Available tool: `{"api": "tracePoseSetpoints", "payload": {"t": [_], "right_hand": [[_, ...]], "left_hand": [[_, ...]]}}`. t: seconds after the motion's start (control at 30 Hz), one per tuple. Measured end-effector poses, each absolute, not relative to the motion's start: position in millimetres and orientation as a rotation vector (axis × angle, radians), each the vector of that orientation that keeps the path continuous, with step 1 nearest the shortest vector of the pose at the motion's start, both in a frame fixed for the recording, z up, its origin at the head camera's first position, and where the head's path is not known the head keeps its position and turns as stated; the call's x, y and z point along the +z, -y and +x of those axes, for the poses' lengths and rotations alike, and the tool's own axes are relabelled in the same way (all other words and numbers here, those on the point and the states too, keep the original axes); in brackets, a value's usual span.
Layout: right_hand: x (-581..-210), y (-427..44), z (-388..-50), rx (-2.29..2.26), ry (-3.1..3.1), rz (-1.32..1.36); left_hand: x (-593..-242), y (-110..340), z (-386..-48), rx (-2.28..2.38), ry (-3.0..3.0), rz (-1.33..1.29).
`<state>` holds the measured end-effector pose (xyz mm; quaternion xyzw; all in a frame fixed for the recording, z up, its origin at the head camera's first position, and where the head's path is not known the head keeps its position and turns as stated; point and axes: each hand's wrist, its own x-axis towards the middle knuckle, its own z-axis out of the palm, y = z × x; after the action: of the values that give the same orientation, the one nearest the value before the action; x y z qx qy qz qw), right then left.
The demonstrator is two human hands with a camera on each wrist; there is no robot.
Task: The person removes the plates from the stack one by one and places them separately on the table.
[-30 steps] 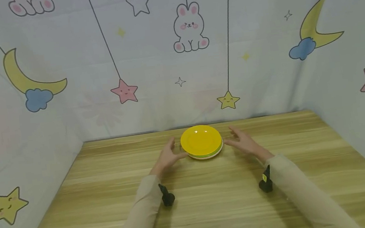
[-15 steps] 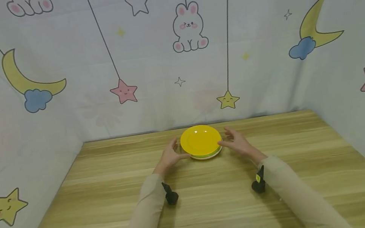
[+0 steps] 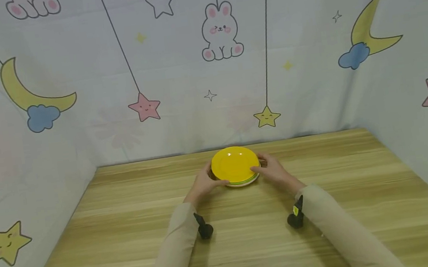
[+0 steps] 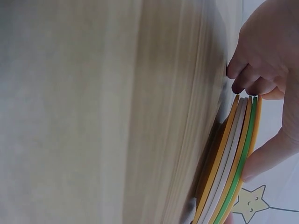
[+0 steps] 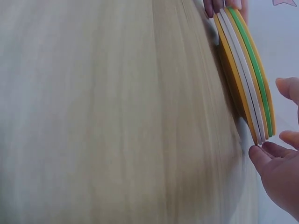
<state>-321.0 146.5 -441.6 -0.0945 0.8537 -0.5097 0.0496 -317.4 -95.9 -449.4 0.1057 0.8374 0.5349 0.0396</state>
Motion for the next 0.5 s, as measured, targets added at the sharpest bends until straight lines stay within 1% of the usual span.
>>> {"api": "tracePoseSetpoints", "payload": {"t": [0.07, 0.27, 0.5], "right_hand": [[-441.5, -144.2, -321.6, -1.556, -2.606, -0.289], [-445.0, -142.7, -324.4, -1.574, -2.617, -0.263], [-446.3, -144.0, -323.9, -1.585, -2.637, -0.291]], "left_hand": [[-453.8, 95.3, -320.6, 1.640, -2.564, 0.316], [-452.8, 94.3, -320.1, 1.663, -2.527, 0.299], [-453.1, 93.2, -319.7, 1.682, -2.513, 0.282]]}}
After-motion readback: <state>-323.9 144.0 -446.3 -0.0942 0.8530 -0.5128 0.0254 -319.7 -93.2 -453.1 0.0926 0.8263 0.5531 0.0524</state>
